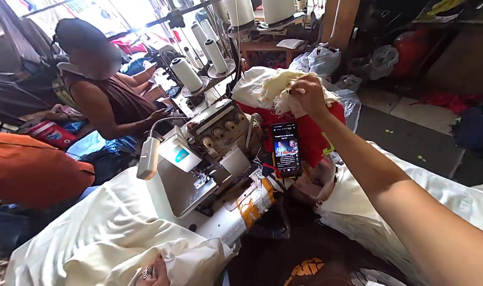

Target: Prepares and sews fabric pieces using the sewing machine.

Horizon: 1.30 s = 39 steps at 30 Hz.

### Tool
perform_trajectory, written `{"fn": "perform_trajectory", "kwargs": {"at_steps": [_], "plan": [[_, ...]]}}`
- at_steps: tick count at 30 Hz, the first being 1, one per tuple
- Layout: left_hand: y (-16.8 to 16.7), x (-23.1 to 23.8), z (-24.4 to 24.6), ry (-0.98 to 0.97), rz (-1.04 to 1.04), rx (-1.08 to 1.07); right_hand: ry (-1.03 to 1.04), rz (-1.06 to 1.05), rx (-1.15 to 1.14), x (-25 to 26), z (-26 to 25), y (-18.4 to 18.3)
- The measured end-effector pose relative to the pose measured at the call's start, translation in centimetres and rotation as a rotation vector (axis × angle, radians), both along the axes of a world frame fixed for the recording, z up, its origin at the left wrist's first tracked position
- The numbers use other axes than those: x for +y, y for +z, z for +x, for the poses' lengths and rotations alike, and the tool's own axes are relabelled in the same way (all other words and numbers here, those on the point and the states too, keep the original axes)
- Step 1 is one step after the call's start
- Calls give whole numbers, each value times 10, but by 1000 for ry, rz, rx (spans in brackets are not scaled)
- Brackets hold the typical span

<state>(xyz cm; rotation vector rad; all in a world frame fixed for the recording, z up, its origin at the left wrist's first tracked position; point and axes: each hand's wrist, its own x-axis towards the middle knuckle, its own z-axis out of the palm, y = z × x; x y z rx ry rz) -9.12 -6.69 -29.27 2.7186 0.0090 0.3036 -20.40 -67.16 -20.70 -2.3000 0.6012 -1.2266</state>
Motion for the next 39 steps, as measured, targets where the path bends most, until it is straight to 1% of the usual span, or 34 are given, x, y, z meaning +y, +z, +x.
{"fn": "perform_trajectory", "kwargs": {"at_steps": [3, 5, 7, 9, 12, 14, 16, 18, 20, 22, 23, 24, 25, 26, 27, 28, 29, 32, 33, 35, 37, 39], "plan": [[2, -1, -4, -7, -37, 8, 97, 106, 14, 9, 2, 39], [4, -2, -5, 6, -41, 12, 145, 117, -32, 13, 1, 62], [3, -1, -4, 4, -39, -1, 133, 90, -103, 15, -1, 82], [3, -1, -4, 3, -36, -18, 102, 95, -192, 11, -6, 98], [2, -1, -4, 4, -36, -32, 124, 221, -382, 8, -20, 111], [2, -1, -3, -7, -43, -43, 172, 299, -502, 20, -33, 116], [3, 1, -1, -30, -86, -16, 234, 350, -541, 51, -48, 118], [9, 3, -4, -92, -146, -28, 343, 293, -504, 91, -61, 112], [21, -3, -15, -204, -141, -209, 476, 190, -433, 137, -67, 97], [39, -24, -37, -297, -176, -400, 618, 199, -378, 188, -65, 76], [49, -40, -53, -373, -259, -452, 693, 253, -343, 214, -64, 65], [57, -56, -69, -463, -385, -466, 767, 317, -312, 240, -61, 53], [62, -71, -83, -566, -546, -434, 843, 374, -293, 263, -57, 42], [67, -86, -99, -655, -734, -338, 927, 430, -301, 284, -52, 30], [72, -101, -115, -696, -921, -215, 1011, 484, -313, 303, -47, 20], [75, -112, -129, -680, -1093, -90, 1075, 525, -320, 319, -45, 12], [78, -120, -142, -610, -1234, 22, 1116, 550, -322, 332, -44, 6], [80, -128, -160, -402, -1561, 256, 1138, 564, -315, 352, -46, -6], [78, -126, -162, -378, -1632, 317, 1140, 570, -304, 353, -46, -8], [68, -120, -160, -441, -1755, 399, 1150, 573, -284, 353, -48, -11], [63, -117, -156, -495, -1810, 437, 1155, 586, -266, 355, -49, -15], [62, -118, -152, -552, -1846, 429, 1153, 607, -229, 355, -51, -19]]}}
